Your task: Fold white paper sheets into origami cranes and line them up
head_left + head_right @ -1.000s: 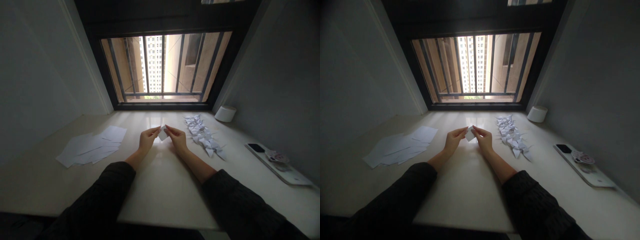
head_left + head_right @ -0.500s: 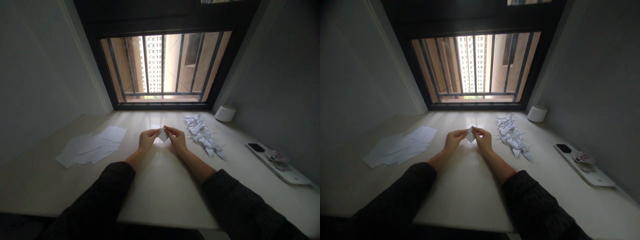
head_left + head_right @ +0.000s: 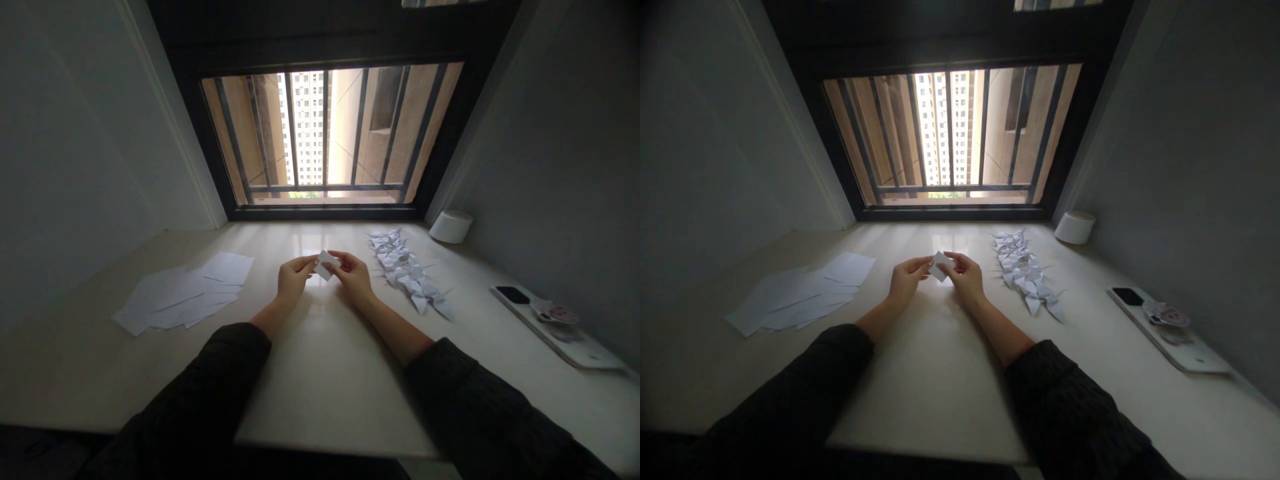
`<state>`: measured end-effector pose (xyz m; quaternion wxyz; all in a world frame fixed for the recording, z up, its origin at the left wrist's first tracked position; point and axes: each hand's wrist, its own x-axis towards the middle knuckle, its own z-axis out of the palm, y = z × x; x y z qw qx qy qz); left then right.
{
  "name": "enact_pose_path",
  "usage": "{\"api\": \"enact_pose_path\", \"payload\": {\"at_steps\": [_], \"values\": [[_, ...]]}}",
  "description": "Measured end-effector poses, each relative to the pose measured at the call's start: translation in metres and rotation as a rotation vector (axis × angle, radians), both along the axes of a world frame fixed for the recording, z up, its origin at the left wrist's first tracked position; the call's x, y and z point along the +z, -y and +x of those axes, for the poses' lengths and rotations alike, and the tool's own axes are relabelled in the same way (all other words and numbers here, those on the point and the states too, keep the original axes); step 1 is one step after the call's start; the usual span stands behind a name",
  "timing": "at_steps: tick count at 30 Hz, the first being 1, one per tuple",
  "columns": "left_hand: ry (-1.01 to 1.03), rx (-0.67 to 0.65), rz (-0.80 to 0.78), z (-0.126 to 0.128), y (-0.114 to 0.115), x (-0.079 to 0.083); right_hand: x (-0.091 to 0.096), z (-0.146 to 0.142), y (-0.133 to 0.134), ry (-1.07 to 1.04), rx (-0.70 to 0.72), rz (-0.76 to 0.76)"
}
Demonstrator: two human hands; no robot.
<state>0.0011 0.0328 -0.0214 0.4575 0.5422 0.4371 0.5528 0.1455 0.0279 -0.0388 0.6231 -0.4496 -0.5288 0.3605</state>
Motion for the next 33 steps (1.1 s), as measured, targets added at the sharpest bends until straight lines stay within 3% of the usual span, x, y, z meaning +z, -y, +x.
{"api": "enact_pose_path", "payload": {"at_steps": [8,13,18,24,33], "values": [[-0.084,-0.084,0.06,-0.003,-0.006,-0.009,-0.003,0.005,-0.003,0.019,-0.003,0.018],[-0.139,-0.052,0.062,-0.004,-0.007,-0.011,-0.003,0.008,-0.005,0.05,-0.008,0.011],[-0.112,-0.051,0.067,-0.003,-0.006,-0.009,0.003,0.005,-0.001,-0.022,0.09,-0.026],[-0.218,-0.025,0.094,-0.005,-0.007,-0.01,0.002,0.005,-0.004,-0.142,0.178,-0.08],[-0.203,-0.009,0.06,-0.007,-0.014,-0.015,0.007,0.016,-0.004,-0.028,0.181,-0.189]]}}
